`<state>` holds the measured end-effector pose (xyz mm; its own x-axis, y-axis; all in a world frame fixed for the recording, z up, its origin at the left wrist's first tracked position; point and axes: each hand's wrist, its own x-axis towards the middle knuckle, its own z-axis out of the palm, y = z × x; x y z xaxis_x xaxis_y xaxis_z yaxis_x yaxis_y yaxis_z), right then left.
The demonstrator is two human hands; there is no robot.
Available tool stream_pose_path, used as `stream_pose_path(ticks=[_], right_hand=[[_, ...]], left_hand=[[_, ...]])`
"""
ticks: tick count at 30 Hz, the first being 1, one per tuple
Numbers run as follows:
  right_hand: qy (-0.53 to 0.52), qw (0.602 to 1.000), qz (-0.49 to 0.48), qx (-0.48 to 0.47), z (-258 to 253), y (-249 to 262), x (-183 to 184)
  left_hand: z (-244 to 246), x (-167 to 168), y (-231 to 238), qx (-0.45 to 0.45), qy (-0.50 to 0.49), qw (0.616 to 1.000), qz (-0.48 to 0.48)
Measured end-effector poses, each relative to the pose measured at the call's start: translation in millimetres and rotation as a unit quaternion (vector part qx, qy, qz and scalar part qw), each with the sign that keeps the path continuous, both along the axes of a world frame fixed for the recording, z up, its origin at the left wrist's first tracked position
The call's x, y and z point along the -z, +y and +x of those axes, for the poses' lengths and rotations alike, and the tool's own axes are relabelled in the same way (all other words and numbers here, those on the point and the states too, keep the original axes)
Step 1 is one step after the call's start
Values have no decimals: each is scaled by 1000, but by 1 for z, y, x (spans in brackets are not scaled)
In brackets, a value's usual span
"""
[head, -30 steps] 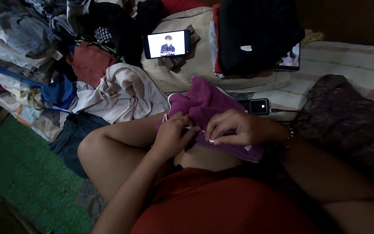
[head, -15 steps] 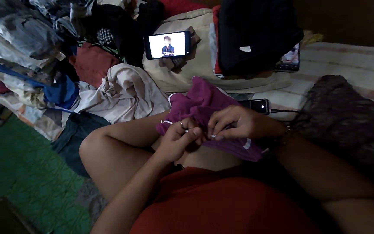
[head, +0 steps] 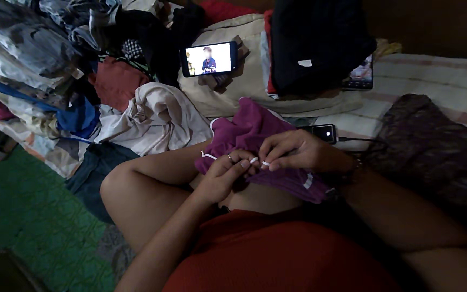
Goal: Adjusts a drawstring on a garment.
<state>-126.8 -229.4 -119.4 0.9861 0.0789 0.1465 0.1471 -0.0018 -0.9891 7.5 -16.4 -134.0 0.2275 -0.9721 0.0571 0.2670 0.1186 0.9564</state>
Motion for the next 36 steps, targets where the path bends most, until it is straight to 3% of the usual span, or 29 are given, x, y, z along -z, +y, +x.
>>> stream_pose_path(ticks=[7,14,19,24,27,32,36], right_hand=[[24,998,-50,37,-5,-3,-16],[22,991,35,131,-2,6,-5],[22,994,-3,108,-3,6,-10],[57,988,55,130,-2,9,-6],[64,980,86,166,-1,17,-2],[45,989,1,142,0,14,0],[56,983,24,175,0,19,-2]], left_hand=[[4,-2,1,-17,-21,1000,-14],[5,0,-2,1,-43,997,-60],[4,-3,-5,-3,-46,998,-51],[7,-9,-6,49,-71,995,-46],[3,-9,-12,38,-52,998,-24],[3,-7,-16,21,-1,1000,10],[0,-7,-17,-2,10,1000,12]])
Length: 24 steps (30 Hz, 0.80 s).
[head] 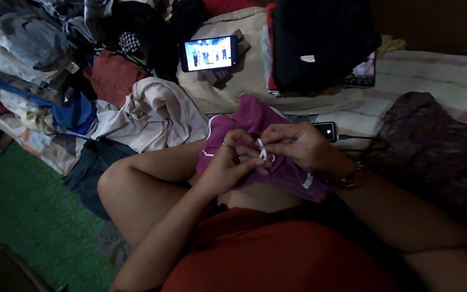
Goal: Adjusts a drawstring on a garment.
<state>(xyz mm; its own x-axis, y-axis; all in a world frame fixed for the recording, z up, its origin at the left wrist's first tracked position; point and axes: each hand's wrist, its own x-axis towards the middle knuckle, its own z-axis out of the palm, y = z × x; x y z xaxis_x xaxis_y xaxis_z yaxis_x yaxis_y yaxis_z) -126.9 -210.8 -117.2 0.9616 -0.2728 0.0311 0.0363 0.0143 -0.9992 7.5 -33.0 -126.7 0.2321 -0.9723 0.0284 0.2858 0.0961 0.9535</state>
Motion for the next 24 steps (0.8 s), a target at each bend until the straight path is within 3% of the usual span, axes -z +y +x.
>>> stream_pose_path(ticks=[3,7,12,18,24], right_hand=[[15,998,-52,37,-1,8,-2],[-11,990,-140,-23,-1,6,0],[1,993,-116,30,-3,11,-2],[-47,983,-165,73,-2,20,2],[-122,951,-282,-27,-3,10,0]], left_hand=[[-3,-3,-3,-11,-5,1000,23],[-5,-2,-2,-26,-2,998,50],[-8,-5,-1,-48,2,996,75],[-8,-4,-2,-31,-7,995,92],[-7,-1,-1,-69,-43,990,116]])
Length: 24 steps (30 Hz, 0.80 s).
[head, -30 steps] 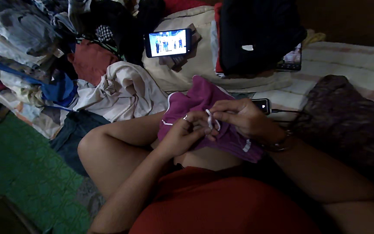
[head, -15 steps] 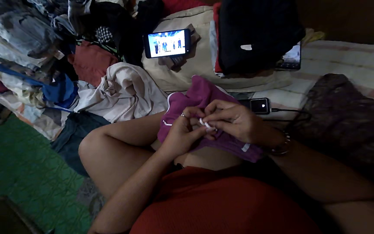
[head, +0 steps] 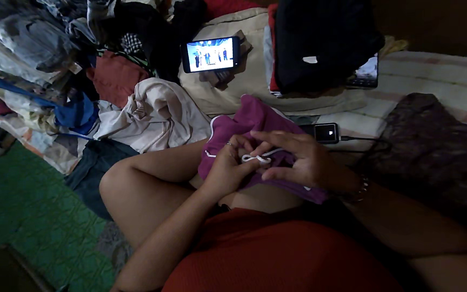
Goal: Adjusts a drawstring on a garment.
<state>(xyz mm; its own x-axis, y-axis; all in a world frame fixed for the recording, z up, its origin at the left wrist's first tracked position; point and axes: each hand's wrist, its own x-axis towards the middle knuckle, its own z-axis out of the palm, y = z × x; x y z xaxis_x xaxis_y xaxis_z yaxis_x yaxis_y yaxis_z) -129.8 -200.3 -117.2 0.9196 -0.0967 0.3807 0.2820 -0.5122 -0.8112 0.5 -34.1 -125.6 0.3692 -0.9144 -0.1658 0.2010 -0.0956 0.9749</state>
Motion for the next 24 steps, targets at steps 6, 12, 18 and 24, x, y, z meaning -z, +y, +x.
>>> stream_pose_path(ticks=[6,12,18,24], right_hand=[[12,997,-16,68,-3,6,-2],[14,996,22,89,-3,4,-1],[14,994,36,101,0,4,0],[50,989,50,130,2,6,-1]], left_hand=[[-8,-4,-1,-5,-54,999,1],[-9,3,3,-31,-56,996,-68],[-11,8,5,-61,-100,987,-113],[-13,5,6,-44,-249,960,-118]])
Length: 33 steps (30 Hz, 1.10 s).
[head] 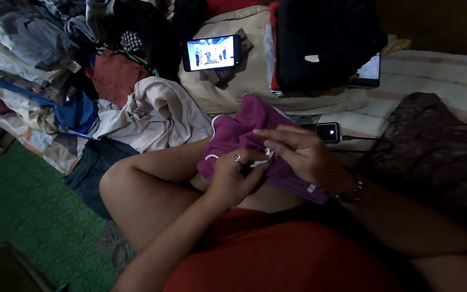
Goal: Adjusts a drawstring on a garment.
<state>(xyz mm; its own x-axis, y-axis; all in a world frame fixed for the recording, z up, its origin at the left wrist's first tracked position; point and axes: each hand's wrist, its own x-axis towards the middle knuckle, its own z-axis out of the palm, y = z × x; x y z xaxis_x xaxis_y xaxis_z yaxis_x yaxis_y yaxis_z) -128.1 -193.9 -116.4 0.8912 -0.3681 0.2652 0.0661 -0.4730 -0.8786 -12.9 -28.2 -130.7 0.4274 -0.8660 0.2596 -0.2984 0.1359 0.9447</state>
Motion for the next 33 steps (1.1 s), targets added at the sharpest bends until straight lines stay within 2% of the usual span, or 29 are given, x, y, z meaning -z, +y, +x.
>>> stream_pose_path(ticks=[8,12,17,22,33], right_hand=[[28,994,102,7,0,4,1],[23,998,49,-12,-1,5,2],[45,991,60,-111,-4,-4,-3],[83,991,73,-79,-4,5,-3],[92,988,89,-87,-2,0,-2]], left_hand=[[-1,1,-1,-26,-149,988,-19],[-1,-4,0,-30,-160,987,-11],[5,-4,2,-60,-126,990,25],[7,-2,3,-24,-55,998,33],[8,-5,0,12,-35,997,66]])
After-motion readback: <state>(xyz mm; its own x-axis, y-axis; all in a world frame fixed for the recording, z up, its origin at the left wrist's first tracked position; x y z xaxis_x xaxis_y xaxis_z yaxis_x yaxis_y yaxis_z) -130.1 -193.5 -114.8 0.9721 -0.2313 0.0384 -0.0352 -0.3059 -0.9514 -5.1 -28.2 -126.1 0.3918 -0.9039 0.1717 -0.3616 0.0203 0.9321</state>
